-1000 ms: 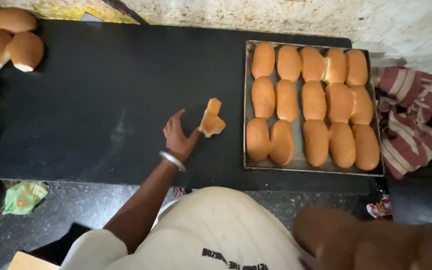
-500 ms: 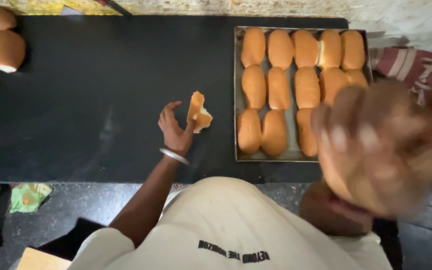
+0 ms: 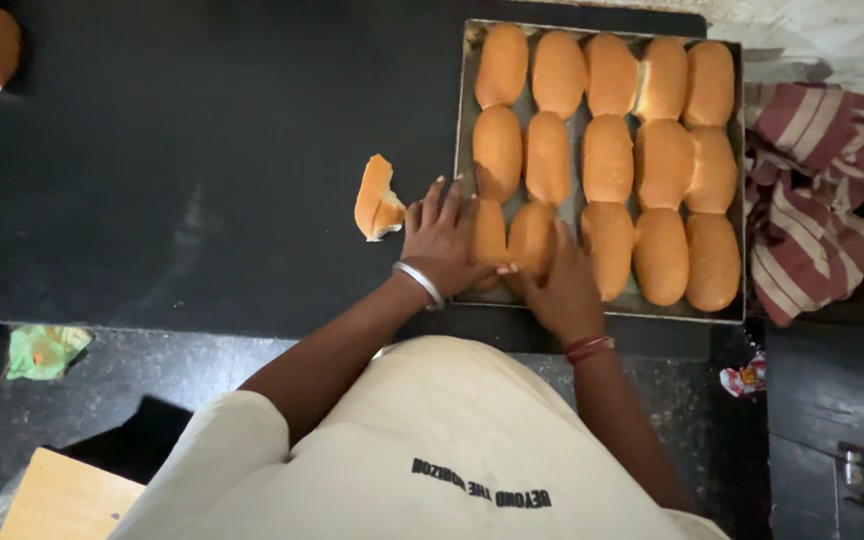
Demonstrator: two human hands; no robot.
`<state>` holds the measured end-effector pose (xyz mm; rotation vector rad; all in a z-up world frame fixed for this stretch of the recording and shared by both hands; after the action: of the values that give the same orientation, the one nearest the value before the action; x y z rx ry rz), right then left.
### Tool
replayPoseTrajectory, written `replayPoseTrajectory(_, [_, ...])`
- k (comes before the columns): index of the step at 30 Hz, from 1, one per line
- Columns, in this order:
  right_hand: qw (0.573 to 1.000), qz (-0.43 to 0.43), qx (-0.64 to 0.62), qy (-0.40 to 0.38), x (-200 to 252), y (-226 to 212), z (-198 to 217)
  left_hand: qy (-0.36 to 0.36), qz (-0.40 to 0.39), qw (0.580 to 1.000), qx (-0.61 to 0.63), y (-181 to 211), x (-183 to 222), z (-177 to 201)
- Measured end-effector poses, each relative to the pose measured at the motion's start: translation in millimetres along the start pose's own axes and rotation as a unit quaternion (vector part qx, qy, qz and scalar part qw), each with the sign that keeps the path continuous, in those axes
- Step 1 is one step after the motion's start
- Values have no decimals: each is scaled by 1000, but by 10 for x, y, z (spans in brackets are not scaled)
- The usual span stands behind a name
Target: The person carries a tray of bread rolls to a counter and breaks them apart by hand, placing them onto the counter and another tray.
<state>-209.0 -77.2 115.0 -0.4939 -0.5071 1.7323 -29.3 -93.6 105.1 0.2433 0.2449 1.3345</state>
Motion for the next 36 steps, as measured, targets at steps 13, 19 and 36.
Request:
replayPoseTrajectory(13, [968, 26, -237, 76, 47, 190, 14, 157, 3, 982, 101, 15, 97, 192])
replayPoseTrajectory(19, [921, -8, -387, 50, 159, -260, 119, 80, -16, 921, 380, -139, 637, 304])
replayPoseTrajectory(36, [702, -104, -654, -262, 501, -3134, -3080, 42, 246, 561, 789, -3149, 3327, 294])
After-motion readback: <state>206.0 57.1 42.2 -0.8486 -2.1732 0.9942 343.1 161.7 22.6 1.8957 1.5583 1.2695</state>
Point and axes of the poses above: each hand's wrist, its own x-axis away from the middle knuckle, its own z-axis out of the back of the hand, y = z × x, the point moved 10 cm from there along -x, towards the middle knuckle, and after that the axes turned 11 degrees about -x, right-handed, at the moved point
